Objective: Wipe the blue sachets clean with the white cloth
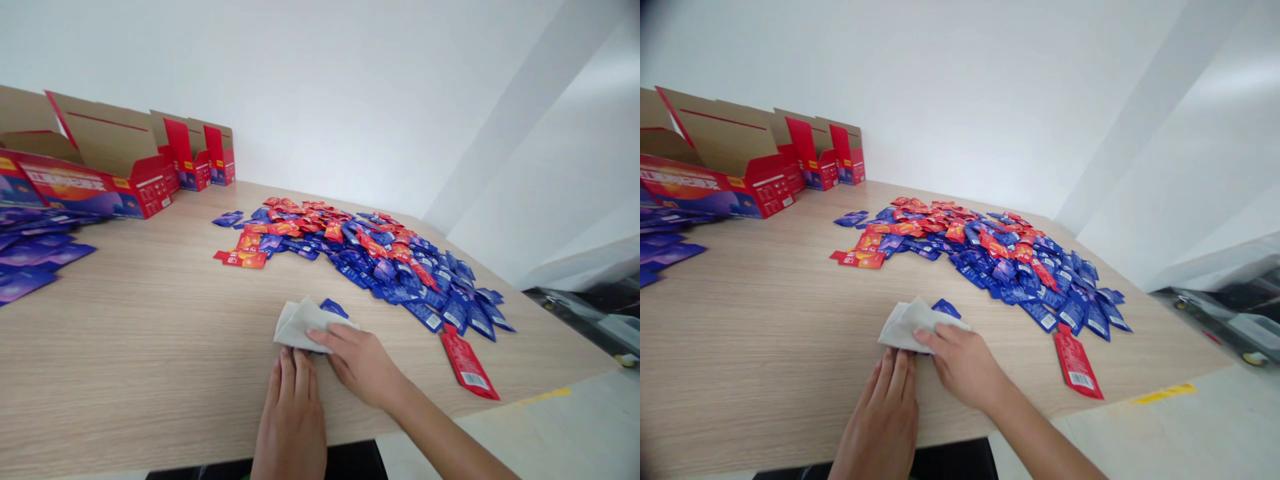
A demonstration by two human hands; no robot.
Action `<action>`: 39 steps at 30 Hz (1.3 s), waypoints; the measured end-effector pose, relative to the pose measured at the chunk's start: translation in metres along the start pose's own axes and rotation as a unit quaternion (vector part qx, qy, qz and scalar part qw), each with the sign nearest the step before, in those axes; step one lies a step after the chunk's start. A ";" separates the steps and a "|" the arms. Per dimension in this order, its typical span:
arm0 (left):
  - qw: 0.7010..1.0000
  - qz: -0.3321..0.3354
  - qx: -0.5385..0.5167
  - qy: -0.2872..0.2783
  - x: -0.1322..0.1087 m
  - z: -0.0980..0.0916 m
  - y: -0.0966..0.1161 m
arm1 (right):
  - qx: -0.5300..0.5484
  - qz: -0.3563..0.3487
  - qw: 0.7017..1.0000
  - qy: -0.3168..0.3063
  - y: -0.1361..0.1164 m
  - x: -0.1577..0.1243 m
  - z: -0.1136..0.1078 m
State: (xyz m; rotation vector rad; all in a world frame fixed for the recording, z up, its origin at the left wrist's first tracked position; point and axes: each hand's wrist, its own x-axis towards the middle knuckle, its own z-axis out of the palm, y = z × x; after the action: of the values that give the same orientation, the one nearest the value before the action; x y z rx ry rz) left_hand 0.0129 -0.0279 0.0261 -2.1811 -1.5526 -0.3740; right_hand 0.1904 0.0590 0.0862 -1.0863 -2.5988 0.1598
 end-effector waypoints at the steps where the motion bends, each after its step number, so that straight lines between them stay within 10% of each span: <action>1: 1.000 0.000 -0.001 0.001 0.000 -0.001 0.000 | -0.003 0.039 0.999 0.013 0.008 0.002 0.000; 8: 0.999 -0.015 -0.026 0.033 0.003 0.002 0.001 | -0.022 0.186 0.977 0.102 0.049 0.002 -0.011; 15: 1.000 -0.012 -0.015 0.013 0.001 0.000 0.002 | 0.029 -0.017 0.999 -0.003 -0.012 0.002 -0.003; 25: 1.000 -0.005 0.011 0.001 0.003 -0.002 0.002 | -0.023 0.195 0.977 0.087 0.048 0.005 -0.015; 32: 0.999 0.014 0.020 -0.022 0.004 -0.001 0.001 | 0.017 -0.023 1.000 -0.011 -0.016 0.001 -0.004; 39: 0.999 -0.002 -0.036 0.015 0.002 0.001 -0.003 | -0.017 0.189 0.980 0.058 0.038 0.005 -0.011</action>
State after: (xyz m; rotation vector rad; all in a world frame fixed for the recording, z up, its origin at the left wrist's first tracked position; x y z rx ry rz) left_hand 0.0105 -0.0244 0.0271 -2.2167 -1.5498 -0.4697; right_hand 0.2161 0.0893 0.0892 -1.5452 -2.2767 0.1346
